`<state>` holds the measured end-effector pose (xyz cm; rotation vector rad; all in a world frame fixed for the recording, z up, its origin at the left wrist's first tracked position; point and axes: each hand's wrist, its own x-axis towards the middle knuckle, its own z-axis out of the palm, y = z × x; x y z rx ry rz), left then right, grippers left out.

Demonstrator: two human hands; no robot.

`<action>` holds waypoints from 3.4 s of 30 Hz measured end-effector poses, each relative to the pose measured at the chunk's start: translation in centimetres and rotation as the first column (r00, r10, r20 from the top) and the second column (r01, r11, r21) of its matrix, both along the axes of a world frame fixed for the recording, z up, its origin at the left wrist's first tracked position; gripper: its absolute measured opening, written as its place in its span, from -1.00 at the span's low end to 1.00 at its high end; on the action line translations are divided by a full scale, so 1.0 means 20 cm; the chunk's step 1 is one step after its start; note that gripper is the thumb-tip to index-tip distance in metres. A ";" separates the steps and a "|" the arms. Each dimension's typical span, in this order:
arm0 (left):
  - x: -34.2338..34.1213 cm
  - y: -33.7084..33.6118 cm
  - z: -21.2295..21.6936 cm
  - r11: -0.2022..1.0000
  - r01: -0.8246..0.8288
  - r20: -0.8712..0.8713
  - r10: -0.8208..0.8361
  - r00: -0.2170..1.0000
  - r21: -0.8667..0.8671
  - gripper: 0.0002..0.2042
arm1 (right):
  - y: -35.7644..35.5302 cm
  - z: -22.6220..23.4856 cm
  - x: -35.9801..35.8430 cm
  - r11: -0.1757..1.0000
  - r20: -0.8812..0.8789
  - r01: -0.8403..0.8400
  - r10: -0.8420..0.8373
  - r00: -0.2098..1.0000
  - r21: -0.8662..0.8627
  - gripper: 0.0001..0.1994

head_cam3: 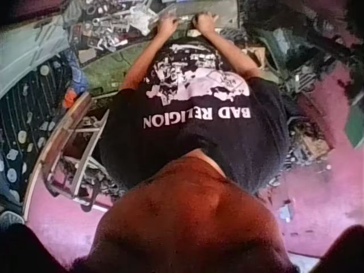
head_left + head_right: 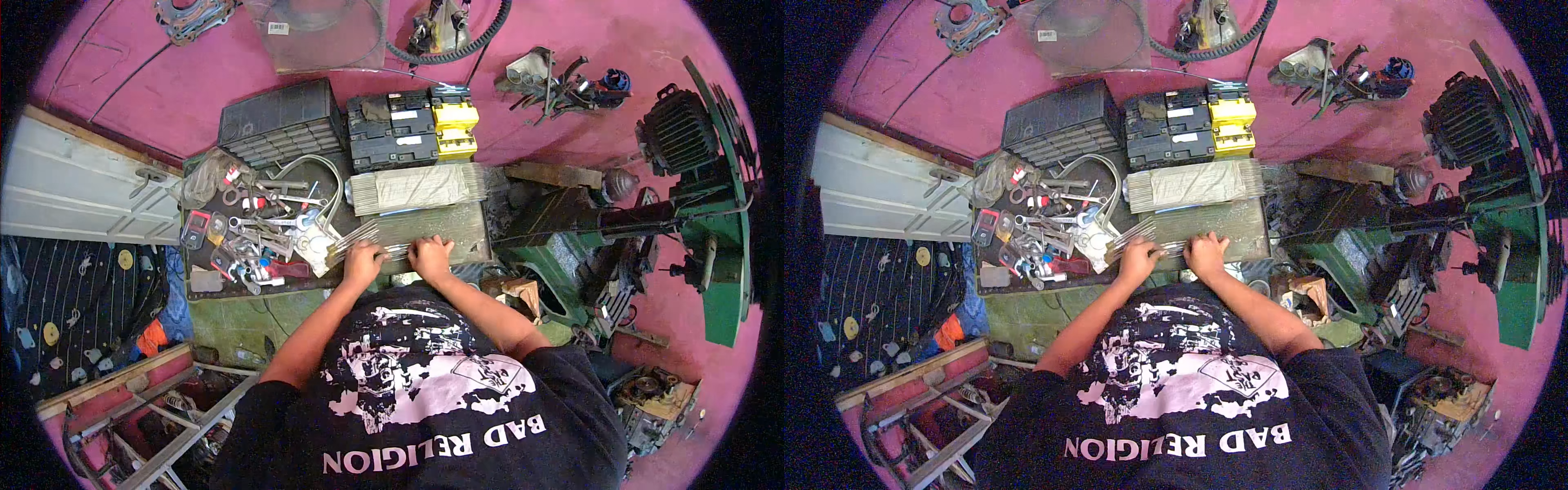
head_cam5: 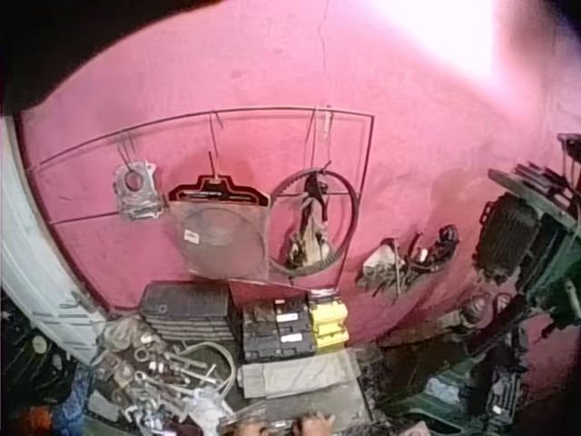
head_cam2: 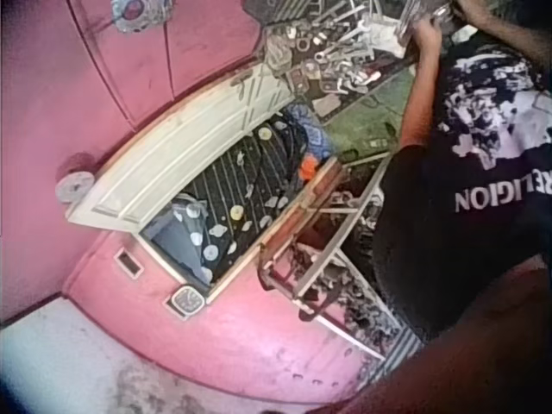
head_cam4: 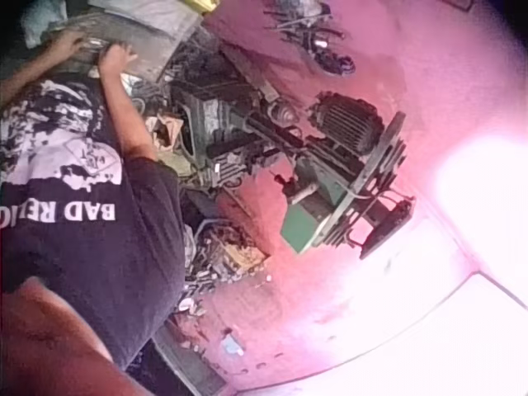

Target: The person cleans a bundle of thin metal rods by hand using a cloth. They repeatedly wipe the rods on a workbench in a workshop, handling them one by one or in small groups to remove surface residue.

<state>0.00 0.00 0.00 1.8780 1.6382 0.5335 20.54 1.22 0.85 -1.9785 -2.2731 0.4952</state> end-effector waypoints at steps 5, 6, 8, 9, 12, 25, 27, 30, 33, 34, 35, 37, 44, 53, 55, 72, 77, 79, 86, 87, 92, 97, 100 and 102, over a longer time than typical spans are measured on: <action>0.06 -0.02 0.05 0.993 -0.103 0.022 0.102 0.995 0.053 -0.75 | -0.02 0.00 0.00 0.996 0.031 -0.064 0.062 0.998 0.058 -0.80; 0.05 -0.03 0.06 0.989 -0.143 0.045 0.141 0.989 0.045 -0.76 | -0.02 -0.01 0.00 0.996 0.030 -0.064 0.062 0.998 0.069 -0.80; -0.01 -0.06 0.08 0.974 -0.223 0.088 0.220 0.971 0.027 -0.77 | -0.01 -0.03 0.02 0.994 0.030 -0.068 0.065 0.997 0.090 -0.81; -0.05 -0.08 0.07 0.959 -0.277 0.028 0.276 0.961 0.054 -0.78 | -0.01 -0.02 0.01 0.992 0.041 -0.085 0.082 0.996 0.093 -0.81; -0.21 -0.16 0.02 0.922 -0.373 -0.148 0.385 0.911 0.106 -0.78 | 0.02 0.00 -0.03 0.981 0.060 -0.166 0.161 0.985 0.102 -0.82; -0.41 -0.17 -0.03 0.936 -0.322 -0.252 0.349 0.903 0.143 -0.81 | 0.30 0.03 -0.38 0.819 0.284 -0.574 0.556 0.781 -0.025 -0.74; -0.44 -0.16 -0.02 0.956 -0.269 -0.291 0.293 0.911 0.119 -0.83 | 0.28 0.00 -0.37 0.787 0.302 -0.613 0.570 0.764 0.066 -0.76; -0.46 -0.15 0.00 0.966 -0.224 -0.276 0.253 0.927 0.132 -0.84 | 0.26 -0.01 -0.34 0.770 0.285 -0.621 0.568 0.772 0.146 -0.78; -0.50 -0.16 0.02 0.973 -0.202 -0.203 0.222 0.954 0.114 -0.82 | 0.24 0.07 -0.34 0.776 0.270 -0.603 0.550 0.790 0.183 -0.79; -0.52 -0.16 0.02 0.973 -0.181 -0.161 0.202 0.966 0.141 -0.81 | 0.24 0.12 -0.34 0.777 0.270 -0.599 0.545 0.794 0.194 -0.80; -0.54 -0.17 0.02 0.974 -0.175 -0.121 0.192 0.974 0.141 -0.81 | 0.24 0.16 -0.35 0.787 0.242 -0.584 0.538 0.807 0.198 -0.81; -0.56 -0.15 0.06 0.978 -0.154 -0.041 0.161 0.986 0.144 -0.82 | 0.26 0.22 -0.36 0.810 0.186 -0.548 0.518 0.835 0.207 -0.83; -0.66 -0.13 0.22 0.967 -0.233 0.130 0.219 0.967 0.106 -0.85 | 0.55 0.41 -0.42 0.870 -0.052 -0.432 0.456 0.889 0.238 -0.83; -0.81 -0.24 0.31 0.937 -0.334 0.183 0.313 0.932 0.098 -0.88 | 1.43 0.33 -0.50 0.975 0.358 -0.179 0.121 0.926 0.134 -0.31; -0.83 -0.26 0.32 0.934 -0.354 0.200 0.336 0.920 0.058 -0.88 | 1.47 0.33 -0.52 0.967 0.334 -0.158 0.084 0.939 0.202 -0.48; -0.84 -0.13 0.36 0.990 -0.127 0.145 0.118 0.982 0.060 -0.88 | 0.26 0.42 -0.66 0.909 -0.277 -0.315 0.388 0.879 0.272 -0.83; -0.76 -0.11 0.32 0.999 0.020 0.142 -0.024 0.990 0.034 -0.85 | 0.05 0.34 -0.64 0.869 -0.237 -0.432 0.484 0.842 0.240 -0.85; -0.72 -0.10 0.29 0.990 0.061 0.108 -0.075 0.991 0.128 -0.83 | 0.01 0.32 -0.65 0.869 -0.239 -0.448 0.489 0.839 0.208 -0.86; -0.70 -0.14 0.36 0.999 0.015 0.162 -0.020 0.987 0.031 -0.84 | -0.05 0.29 -0.62 0.933 -0.412 -0.357 0.307 0.858 -0.050 -0.83; -0.70 -0.14 0.37 1.000 0.016 0.169 -0.015 0.986 0.000 -0.83 | -0.06 0.32 -0.61 0.940 -0.419 -0.331 0.268 0.867 -0.083 -0.83; -0.74 -0.15 0.40 0.986 -0.046 0.313 0.095 0.945 -0.159 -0.84 | -0.06 0.41 -0.62 0.926 -0.435 -0.275 0.143 0.889 -0.258 -0.84; -0.72 -0.17 0.45 0.996 -0.042 0.269 0.063 0.961 -0.081 -0.88 | -0.06 0.38 -0.72 0.905 -0.408 -0.409 0.333 0.850 -0.114 -0.80; -0.75 -0.19 0.45 0.988 -0.061 0.351 0.108 0.930 -0.142 -0.87 | -0.04 0.34 -0.71 0.862 -0.377 -0.504 0.451 0.809 -0.051 -0.72; -0.77 -0.22 0.44 0.989 -0.076 0.336 0.115 0.935 -0.125 -0.87 | -0.01 0.38 -0.71 0.828 -0.425 -0.552 0.467 0.776 -0.098 -0.74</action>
